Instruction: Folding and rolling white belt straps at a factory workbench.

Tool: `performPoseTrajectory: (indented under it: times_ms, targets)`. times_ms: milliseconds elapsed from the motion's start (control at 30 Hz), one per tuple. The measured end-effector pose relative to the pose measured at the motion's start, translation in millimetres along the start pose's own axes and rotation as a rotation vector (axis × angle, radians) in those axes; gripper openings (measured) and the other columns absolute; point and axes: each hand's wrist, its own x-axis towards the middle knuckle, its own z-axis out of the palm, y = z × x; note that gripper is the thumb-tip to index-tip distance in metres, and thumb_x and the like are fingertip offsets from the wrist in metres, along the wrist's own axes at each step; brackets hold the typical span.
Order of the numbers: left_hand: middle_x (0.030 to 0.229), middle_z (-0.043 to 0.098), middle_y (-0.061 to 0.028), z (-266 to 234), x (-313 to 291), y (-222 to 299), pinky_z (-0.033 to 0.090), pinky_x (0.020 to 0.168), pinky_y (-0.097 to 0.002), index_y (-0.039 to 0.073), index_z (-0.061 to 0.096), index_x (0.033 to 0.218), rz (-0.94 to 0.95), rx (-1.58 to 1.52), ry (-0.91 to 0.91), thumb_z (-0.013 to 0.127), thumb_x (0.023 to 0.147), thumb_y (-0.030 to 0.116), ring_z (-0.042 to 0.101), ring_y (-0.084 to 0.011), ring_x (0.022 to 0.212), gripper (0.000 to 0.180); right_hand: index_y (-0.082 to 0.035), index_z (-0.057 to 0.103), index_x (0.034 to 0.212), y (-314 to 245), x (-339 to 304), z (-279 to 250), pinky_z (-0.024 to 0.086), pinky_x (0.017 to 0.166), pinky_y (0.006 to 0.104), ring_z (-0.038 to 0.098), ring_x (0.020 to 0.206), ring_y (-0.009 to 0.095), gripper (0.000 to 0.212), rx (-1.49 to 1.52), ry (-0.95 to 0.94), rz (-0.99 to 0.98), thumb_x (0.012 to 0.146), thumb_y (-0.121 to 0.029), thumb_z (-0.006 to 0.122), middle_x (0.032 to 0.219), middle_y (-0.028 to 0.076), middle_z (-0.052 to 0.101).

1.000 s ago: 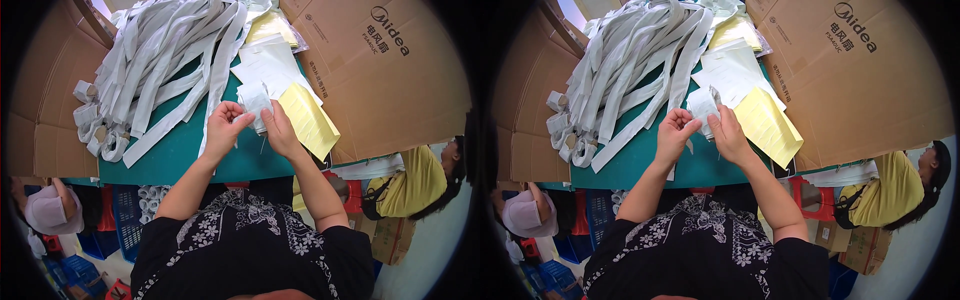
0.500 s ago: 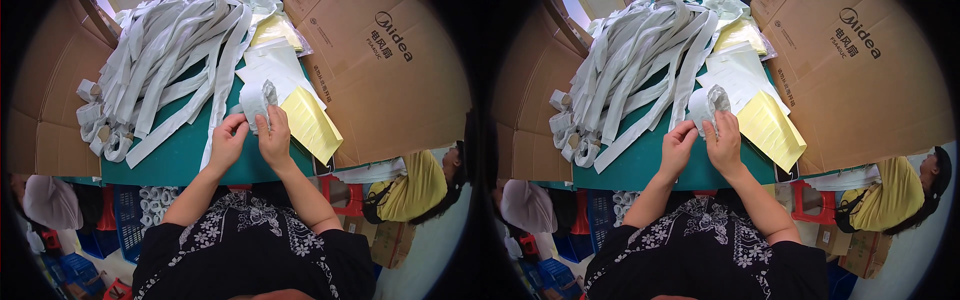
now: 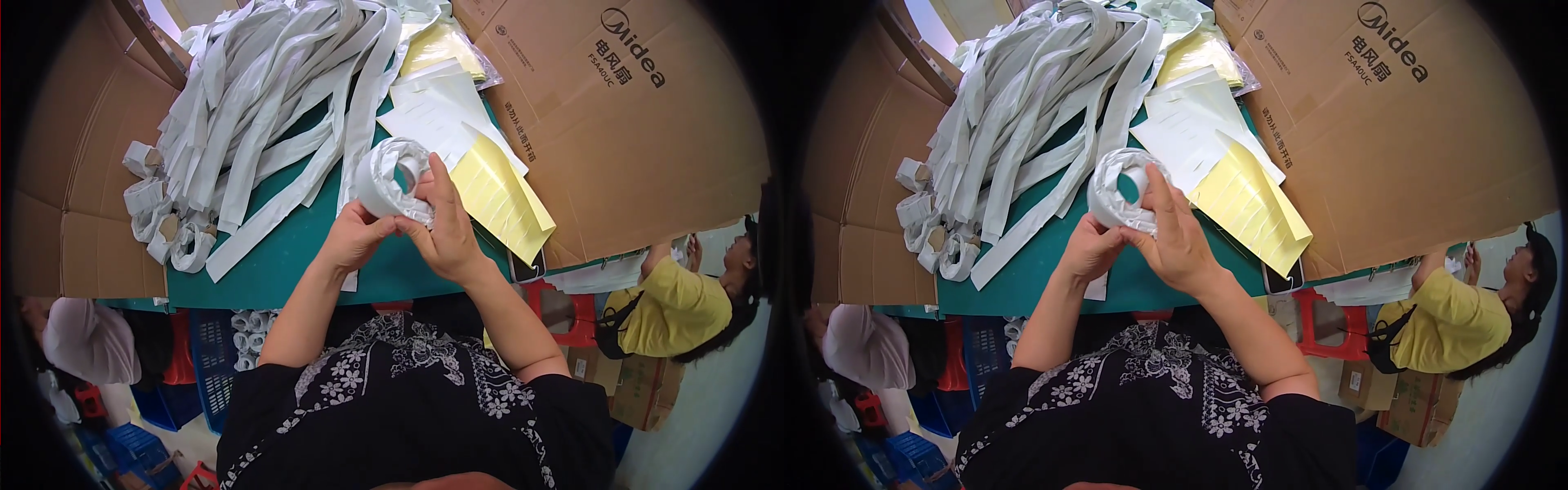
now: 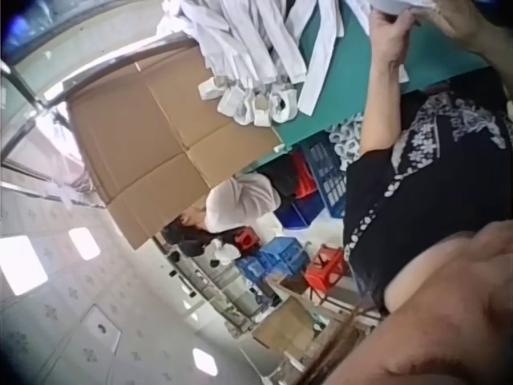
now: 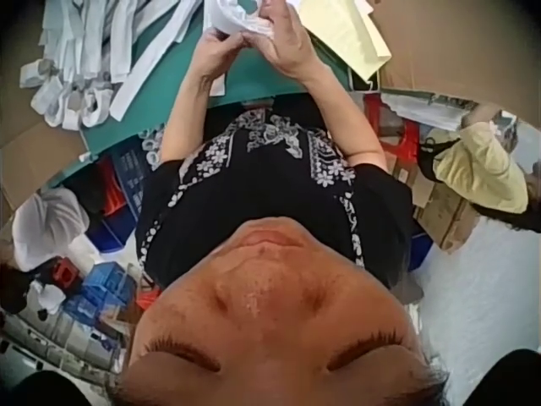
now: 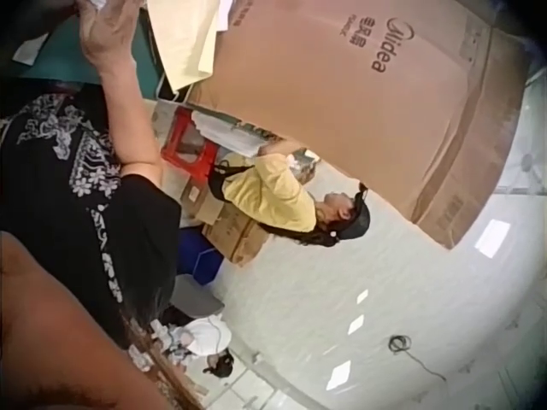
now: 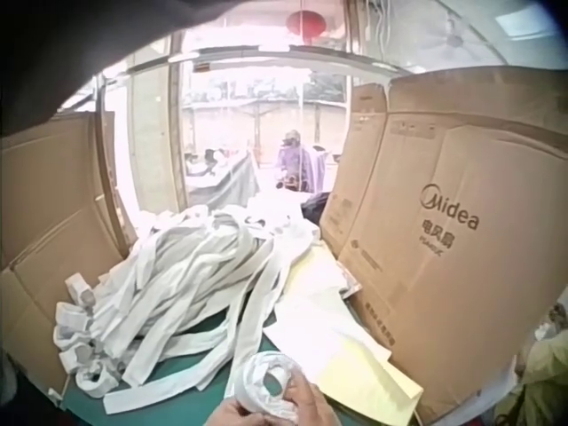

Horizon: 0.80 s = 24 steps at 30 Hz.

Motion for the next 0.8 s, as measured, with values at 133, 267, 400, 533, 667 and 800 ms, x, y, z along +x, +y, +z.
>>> performPoseTrajectory:
  times_ms: [133, 267, 400, 533, 667, 800]
  targets:
    - [0.085, 0.05, -0.0006, 1, -14, 5, 0.042, 0.068, -0.0254, 0.007, 0.057, 0.103, 0.371, 0.637, 0.54, 0.074, 0.072, 0.014, 0.048, -0.0114, 0.077, 0.035, 0.002, 0.023, 0.138, 7, 4, -7, 0.043, 0.084, 0.0374, 0.052, 0.094, 0.03, 0.081, -0.205, -0.016, -0.032, 0.073, -0.01, 0.07, 0.099, 0.014, 0.055]
    - [0.082, 0.047, -0.0048, 40, -8, 47, 0.035, 0.068, -0.0321, 0.008, 0.064, 0.083, 0.696, 1.646, 0.318, 0.076, 0.065, 0.024, 0.045, -0.022, 0.075, 0.026, 0.0, 0.026, 0.137, 7, 4, -7, 0.045, 0.081, 0.0366, 0.054, 0.093, 0.029, 0.081, -0.383, -0.171, -0.234, 0.07, -0.011, 0.071, 0.098, 0.012, 0.055]
    - [0.082, 0.047, -0.0035, 31, -5, 50, 0.032, 0.072, -0.0327, 0.012, 0.069, 0.079, 0.53, 1.575, 0.195, 0.074, 0.068, 0.022, 0.044, -0.0204, 0.08, 0.016, -0.001, 0.022, 0.139, 4, 10, -11, 0.046, 0.08, 0.0361, 0.056, 0.09, 0.029, 0.086, -0.345, -0.212, -0.239, 0.07, -0.012, 0.072, 0.095, 0.012, 0.056]
    - [0.081, 0.048, -0.0024, 23, -5, 41, 0.031, 0.074, -0.0335, 0.013, 0.071, 0.077, 0.527, 1.326, 0.197, 0.074, 0.068, 0.019, 0.044, -0.0197, 0.081, 0.011, -0.006, 0.016, 0.141, 2, 13, -17, 0.048, 0.08, 0.0355, 0.059, 0.091, 0.03, 0.096, -0.003, -0.3, 0.115, 0.067, -0.015, 0.077, 0.103, 0.015, 0.058]
    - [0.089, 0.054, -0.0016, 11, -1, 39, 0.031, 0.086, -0.0343, 0.013, 0.07, 0.086, 0.486, 1.271, 0.054, 0.075, 0.067, 0.017, 0.046, -0.0205, 0.095, 0.02, -0.007, 0.018, 0.141, 7, 12, -14, 0.048, 0.078, 0.0349, 0.06, 0.086, 0.029, 0.094, 0.019, -0.356, 0.262, 0.068, -0.014, 0.075, 0.088, 0.012, 0.059]
    - [0.098, 0.061, 0.0023, 7, -6, 44, 0.028, 0.093, -0.0357, 0.014, 0.069, 0.092, 0.512, 1.396, -0.106, 0.077, 0.065, 0.018, 0.047, -0.0211, 0.106, 0.029, -0.004, 0.021, 0.14, 3, 19, -18, 0.048, 0.077, 0.0334, 0.06, 0.082, 0.023, 0.088, 0.123, -0.334, 0.409, 0.069, -0.01, 0.073, 0.084, 0.009, 0.059]
